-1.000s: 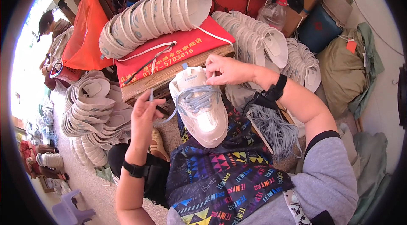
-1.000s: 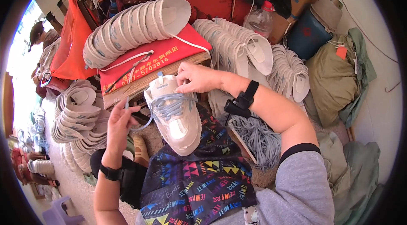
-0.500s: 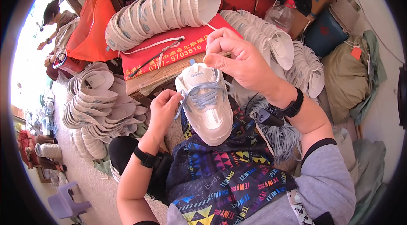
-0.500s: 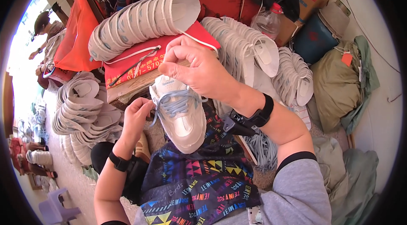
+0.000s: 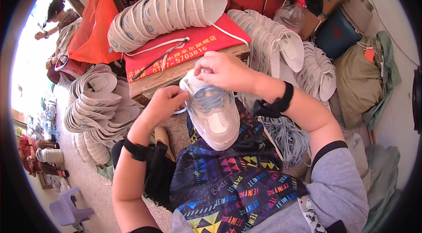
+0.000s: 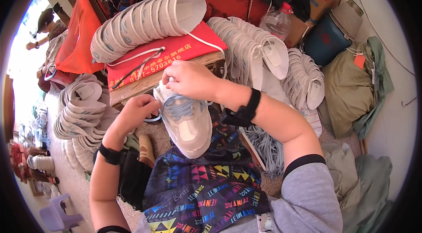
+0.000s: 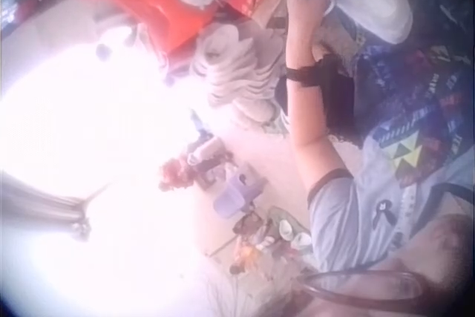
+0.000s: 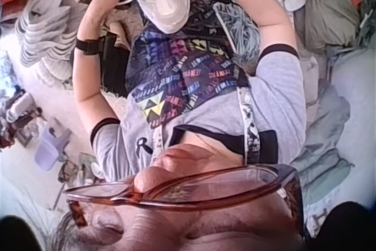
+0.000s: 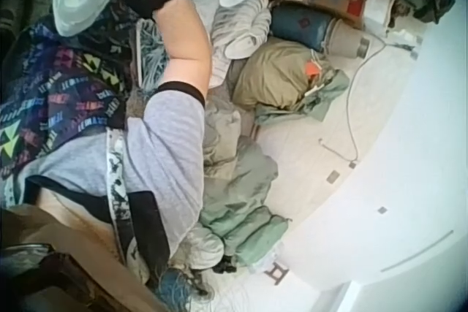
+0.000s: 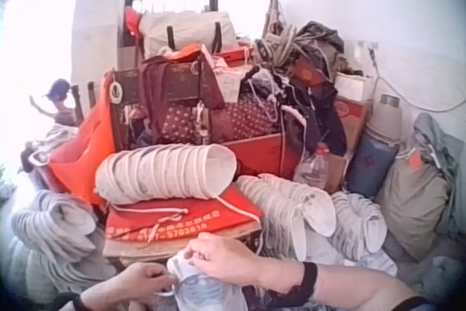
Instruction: Lacing a white sneaker in a workshop environment.
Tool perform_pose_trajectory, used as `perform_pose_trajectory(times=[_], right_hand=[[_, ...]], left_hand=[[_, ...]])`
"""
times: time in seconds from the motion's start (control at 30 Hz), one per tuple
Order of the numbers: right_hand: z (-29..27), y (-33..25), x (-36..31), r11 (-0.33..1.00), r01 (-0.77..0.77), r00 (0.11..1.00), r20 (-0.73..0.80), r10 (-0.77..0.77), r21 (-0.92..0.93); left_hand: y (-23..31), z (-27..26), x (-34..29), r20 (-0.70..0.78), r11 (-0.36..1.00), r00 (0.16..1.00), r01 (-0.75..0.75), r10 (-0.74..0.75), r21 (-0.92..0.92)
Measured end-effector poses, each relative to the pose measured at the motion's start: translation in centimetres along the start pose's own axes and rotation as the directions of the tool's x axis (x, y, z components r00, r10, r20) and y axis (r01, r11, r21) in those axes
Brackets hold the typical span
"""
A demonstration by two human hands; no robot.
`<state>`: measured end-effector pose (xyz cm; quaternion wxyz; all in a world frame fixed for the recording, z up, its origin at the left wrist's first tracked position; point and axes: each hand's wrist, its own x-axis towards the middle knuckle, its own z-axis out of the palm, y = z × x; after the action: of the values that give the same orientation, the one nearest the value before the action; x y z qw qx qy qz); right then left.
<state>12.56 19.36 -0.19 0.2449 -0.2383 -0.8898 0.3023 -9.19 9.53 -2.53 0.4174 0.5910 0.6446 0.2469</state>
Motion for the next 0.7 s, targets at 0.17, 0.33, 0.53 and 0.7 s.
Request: perform_pose_trajectory(times=[0.17, 0.33, 0.53, 0.7], right_hand=[[3.5, 0.0, 1.6, 0.992, 0.015, 0.981, 0.192, 0.009, -0.122], [3.9, 0.6, 1.3, 0.989, -0.022, 0.976, 0.21, 0.053, -0.148], [3.0, -1.5, 0.3, 0.986, 0.033, 0.999, -0.026, -0.037, -0.164], [1.2, -2.4, 0.7, 0.989, 0.067, 0.995, -0.065, -0.076, -0.128]], left_hand=[[-2.5, 0.1, 0.3, 0.129, 0.916, 0.985, 0.157, -0.116, -0.369], [-2.9, 1.3, 0.2, 0.076, 0.872, 0.983, 0.183, -0.167, -0.453], [-3.5, 1.4, 0.0, -0.183, 0.838, 0.98, -0.03, -0.084, -0.544], [-2.4, 0.7, 0.9, -0.314, 0.825, 0.945, -0.101, -0.096, -0.557]])
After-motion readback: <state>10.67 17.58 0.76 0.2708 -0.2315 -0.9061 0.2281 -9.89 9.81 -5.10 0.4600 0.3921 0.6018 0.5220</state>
